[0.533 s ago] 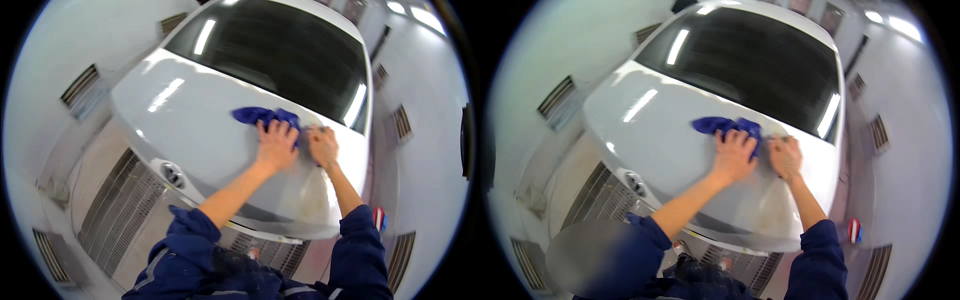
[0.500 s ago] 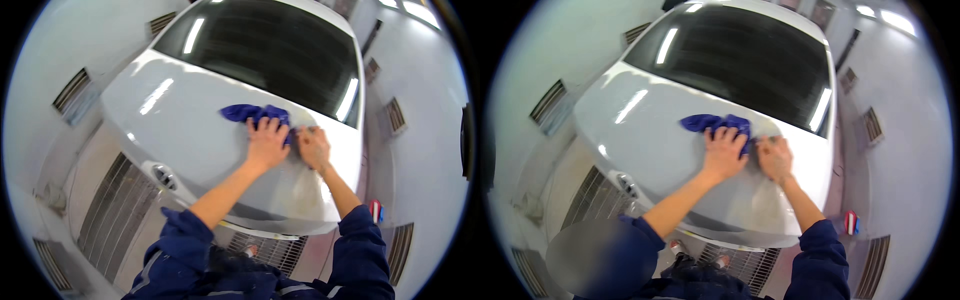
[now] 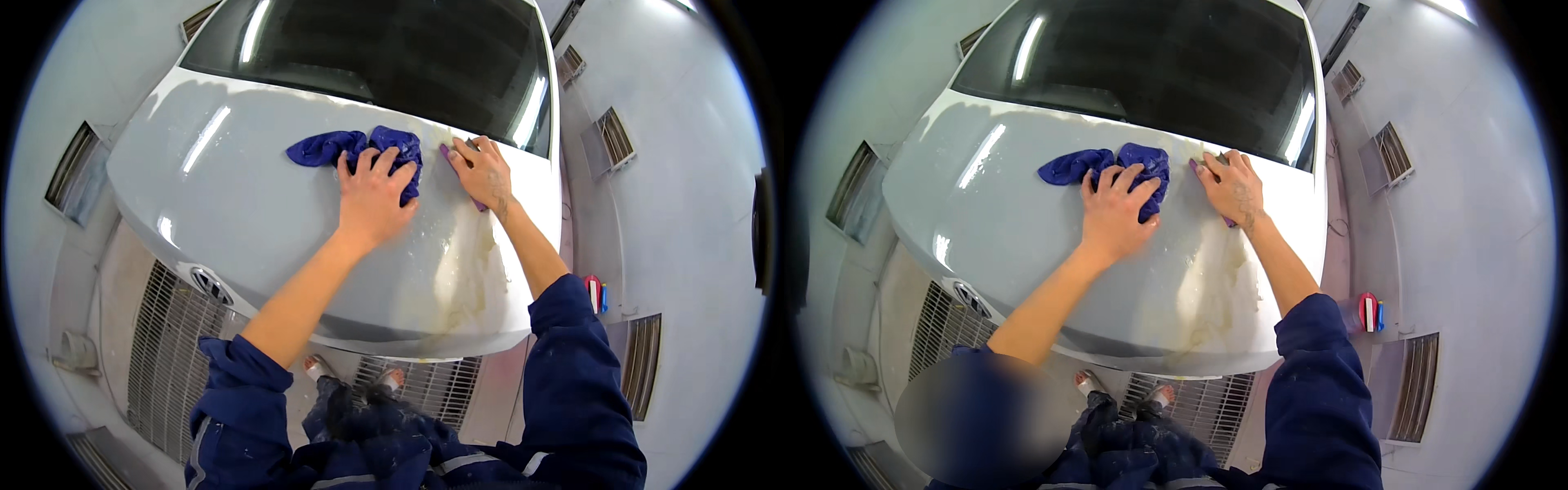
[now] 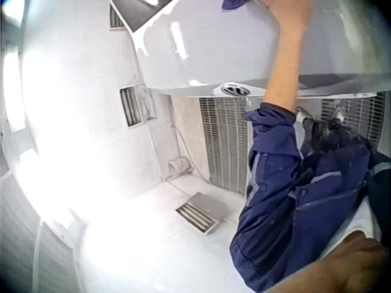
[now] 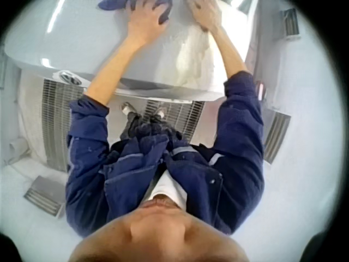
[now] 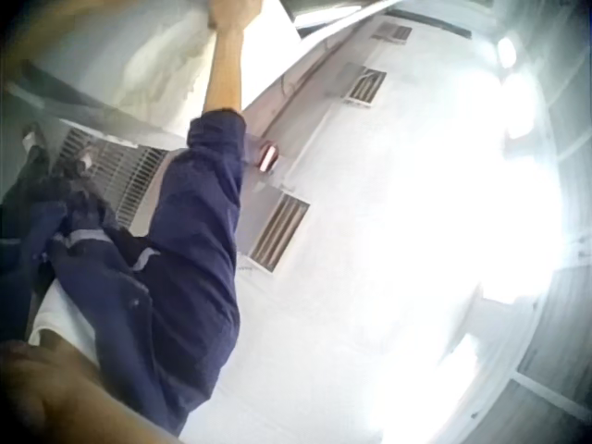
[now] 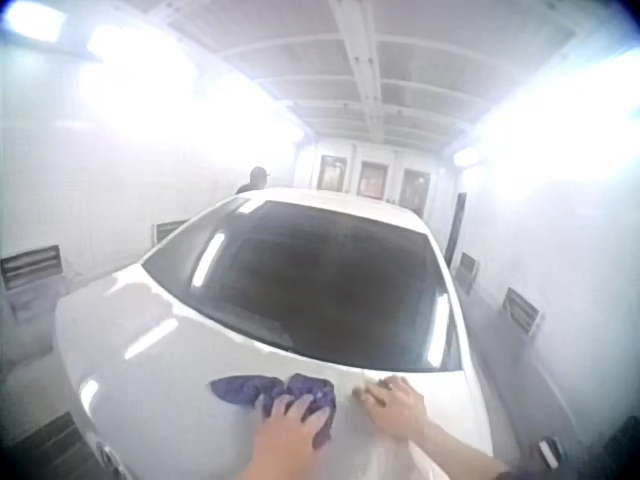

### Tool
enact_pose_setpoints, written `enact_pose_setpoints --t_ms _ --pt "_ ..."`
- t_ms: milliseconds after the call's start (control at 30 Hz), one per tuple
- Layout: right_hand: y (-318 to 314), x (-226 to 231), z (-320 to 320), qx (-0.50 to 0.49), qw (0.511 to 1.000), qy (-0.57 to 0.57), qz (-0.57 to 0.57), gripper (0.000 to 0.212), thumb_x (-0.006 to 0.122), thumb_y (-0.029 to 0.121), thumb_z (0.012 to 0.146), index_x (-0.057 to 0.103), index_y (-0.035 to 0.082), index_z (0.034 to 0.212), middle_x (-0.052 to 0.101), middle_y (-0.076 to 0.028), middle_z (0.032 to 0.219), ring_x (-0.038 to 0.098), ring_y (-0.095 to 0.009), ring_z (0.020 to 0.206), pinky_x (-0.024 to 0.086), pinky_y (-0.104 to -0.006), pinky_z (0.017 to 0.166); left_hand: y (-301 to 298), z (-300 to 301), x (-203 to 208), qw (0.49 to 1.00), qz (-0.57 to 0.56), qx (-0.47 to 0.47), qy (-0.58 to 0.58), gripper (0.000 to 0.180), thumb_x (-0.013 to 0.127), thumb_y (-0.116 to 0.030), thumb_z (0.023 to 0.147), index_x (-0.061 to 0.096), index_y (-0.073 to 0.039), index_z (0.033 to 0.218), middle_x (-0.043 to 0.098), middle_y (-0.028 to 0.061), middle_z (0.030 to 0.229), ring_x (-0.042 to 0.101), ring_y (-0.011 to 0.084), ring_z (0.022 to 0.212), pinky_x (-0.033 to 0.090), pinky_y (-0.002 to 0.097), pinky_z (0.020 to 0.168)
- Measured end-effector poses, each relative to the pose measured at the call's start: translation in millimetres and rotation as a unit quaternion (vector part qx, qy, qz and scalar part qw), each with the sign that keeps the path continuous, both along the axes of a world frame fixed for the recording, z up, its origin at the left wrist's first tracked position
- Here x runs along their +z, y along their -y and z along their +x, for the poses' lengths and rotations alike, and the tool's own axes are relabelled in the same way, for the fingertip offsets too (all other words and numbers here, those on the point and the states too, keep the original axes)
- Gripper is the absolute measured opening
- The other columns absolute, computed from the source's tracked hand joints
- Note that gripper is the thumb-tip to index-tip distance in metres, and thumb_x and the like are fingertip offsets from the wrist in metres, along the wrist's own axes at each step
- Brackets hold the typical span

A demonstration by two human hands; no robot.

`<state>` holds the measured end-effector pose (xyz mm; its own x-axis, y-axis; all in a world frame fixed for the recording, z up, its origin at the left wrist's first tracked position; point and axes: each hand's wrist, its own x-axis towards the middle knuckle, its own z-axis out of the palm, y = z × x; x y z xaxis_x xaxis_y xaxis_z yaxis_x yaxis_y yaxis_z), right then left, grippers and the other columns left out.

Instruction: The person sands the hood of a white Volkswagen with a sanding block and wipes the surface with a purple cloth. The person works on the front and side edges of the hood, repeatedly sanding and wiping the area.

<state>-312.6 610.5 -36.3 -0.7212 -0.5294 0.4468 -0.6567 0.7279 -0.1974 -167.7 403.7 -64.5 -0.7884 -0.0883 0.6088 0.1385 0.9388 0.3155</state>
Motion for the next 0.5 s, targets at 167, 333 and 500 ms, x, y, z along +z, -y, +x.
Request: enact_pose_setpoints --t_ms 167,333,500 --pt "-28 -26 104 0.100 0.994 0.015 0.034 0.040 0.073 0.036 0.098 0.080 0.016 0.133 0.068 -0.021 0.135 0.065 -0.038 0.124 0.058 -0.0461 0.102 14 5 -5 0.999 -0.021 0.035 0.033 0.055 0.086 -0.033 0.078 0.076 -0.023 0.131 0.063 0.0069 0.145 0.050 0.0330 0.139 0.030 0.0714 0.121" --pt "-19 -3 44 -0.006 0.999 0.021 0.030 0.035 0.068 0.033 0.102 0.079 0.016 0.130 0.068 -0.022 0.130 0.065 -0.038 0.120 0.058 -0.0479 0.097 -2 -3 0 1.000 -0.010 0.026 0.011 0.056 0.086 -0.033 0.077 0.076 -0.023 0.131 0.064 0.0058 0.145 0.050 0.0328 0.139 0.029 0.0716 0.121" --pt "-4 -12 67 -0.001 0.999 0.017 0.043 0.035 0.066 0.035 0.103 0.078 0.016 0.130 0.067 -0.023 0.128 0.064 -0.040 0.119 0.057 -0.0488 0.098 8 5 -3 0.999 -0.017 0.033 0.027 0.057 0.086 -0.033 0.077 0.075 -0.023 0.132 0.064 0.0061 0.144 0.051 0.0328 0.139 0.029 0.0718 0.121"
